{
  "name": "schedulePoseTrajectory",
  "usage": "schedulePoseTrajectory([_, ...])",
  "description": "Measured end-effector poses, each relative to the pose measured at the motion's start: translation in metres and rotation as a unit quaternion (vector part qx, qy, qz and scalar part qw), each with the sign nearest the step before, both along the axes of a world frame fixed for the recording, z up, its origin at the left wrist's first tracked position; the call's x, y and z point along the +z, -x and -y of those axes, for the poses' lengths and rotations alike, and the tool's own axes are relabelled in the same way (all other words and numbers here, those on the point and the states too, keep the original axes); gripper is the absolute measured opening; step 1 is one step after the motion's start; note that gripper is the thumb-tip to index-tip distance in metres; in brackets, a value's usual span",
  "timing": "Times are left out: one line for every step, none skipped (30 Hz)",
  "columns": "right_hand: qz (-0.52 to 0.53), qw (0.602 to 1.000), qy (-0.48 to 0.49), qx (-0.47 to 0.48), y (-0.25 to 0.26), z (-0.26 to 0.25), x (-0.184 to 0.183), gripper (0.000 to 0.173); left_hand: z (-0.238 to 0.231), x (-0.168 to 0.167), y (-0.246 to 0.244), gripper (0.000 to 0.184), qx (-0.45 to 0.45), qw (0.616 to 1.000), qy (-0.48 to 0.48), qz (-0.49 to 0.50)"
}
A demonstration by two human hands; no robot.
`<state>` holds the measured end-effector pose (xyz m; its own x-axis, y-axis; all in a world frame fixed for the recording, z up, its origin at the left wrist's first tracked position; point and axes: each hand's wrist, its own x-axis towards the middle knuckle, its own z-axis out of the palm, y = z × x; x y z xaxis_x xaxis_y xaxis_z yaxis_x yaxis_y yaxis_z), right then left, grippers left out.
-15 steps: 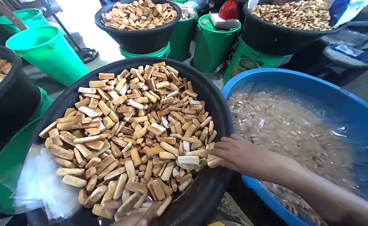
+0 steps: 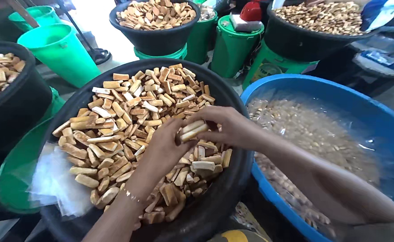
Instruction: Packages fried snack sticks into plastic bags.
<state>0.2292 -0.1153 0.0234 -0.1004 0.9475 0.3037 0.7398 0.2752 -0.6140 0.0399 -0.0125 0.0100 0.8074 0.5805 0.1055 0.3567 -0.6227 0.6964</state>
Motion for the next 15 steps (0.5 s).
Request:
schedulePoseTrajectory([0.054, 0.998, -0.025, -0.007, -0.005, -0.006, 0.001, 0.03, -0.003, 0.001, -0.008, 0.031, 0.012, 1.0, 0.017, 0.007])
schedulePoseTrajectory([0.121, 0.991, -0.054, -0.014, -0.009, -0.01, 0.001, 0.031, -0.003, -0.001, -0.015, 0.035, 0.019, 1.0, 0.011, 0.018])
schedulePoseTrajectory([0.194, 0.977, -0.092, -0.014, -0.01, -0.013, 0.001, 0.029, -0.002, -0.003, -0.021, 0.04, 0.028, 0.999, -0.016, 0.033])
schedulePoseTrajectory([0.26, 0.958, -0.119, -0.01, -0.008, -0.015, 0.001, 0.023, -0.001, -0.006, -0.026, 0.045, 0.035, 0.997, -0.049, 0.045])
schedulePoseTrajectory([0.303, 0.945, -0.119, -0.005, -0.002, -0.015, 0.001, 0.019, 0.0, -0.008, -0.029, 0.048, 0.043, 0.995, -0.077, 0.05])
schedulePoseTrajectory([0.326, 0.94, -0.102, -0.002, 0.005, -0.015, 0.001, 0.018, 0.001, -0.008, -0.029, 0.048, 0.049, 0.992, -0.099, 0.052])
schedulePoseTrajectory([0.325, 0.943, -0.067, -0.004, 0.011, -0.016, 0.002, 0.019, 0.0, -0.008, -0.029, 0.045, 0.057, 0.991, -0.112, 0.053])
schedulePoseTrajectory([0.3, 0.954, -0.02, -0.01, 0.015, -0.017, 0.004, 0.021, -0.002, -0.007, -0.028, 0.044, 0.065, 0.99, -0.113, 0.052])
schedulePoseTrajectory([0.262, 0.965, 0.018, -0.022, 0.016, -0.019, 0.007, 0.023, -0.003, -0.005, -0.026, 0.045, 0.073, 0.99, -0.106, 0.05])
schedulePoseTrajectory([0.227, 0.973, 0.031, -0.04, 0.017, -0.022, 0.009, 0.024, -0.002, -0.003, -0.024, 0.049, 0.076, 0.991, -0.093, 0.051])
schedulePoseTrajectory([0.21, 0.975, 0.038, -0.06, 0.019, -0.027, 0.011, 0.023, 0.001, 0.0, -0.022, 0.053, 0.07, 0.993, -0.079, 0.059])
schedulePoseTrajectory([0.206, 0.974, 0.054, -0.075, 0.022, -0.032, 0.012, 0.021, 0.005, 0.003, -0.018, 0.052, 0.053, 0.992, -0.081, 0.081])
schedulePoseTrajectory([0.204, 0.972, 0.077, -0.085, 0.027, -0.036, 0.014, 0.02, 0.008, 0.004, -0.014, 0.047, 0.03, 0.987, -0.103, 0.124])
schedulePoseTrajectory([0.202, 0.973, 0.075, -0.085, 0.031, -0.039, 0.014, 0.016, 0.006, 0.004, -0.008, 0.038, 0.012, 0.976, -0.126, 0.178])
schedulePoseTrajectory([0.192, 0.977, 0.057, -0.079, 0.034, -0.04, 0.014, 0.014, -0.002, 0.001, -0.002, 0.031, 0.001, 0.962, -0.13, 0.241])
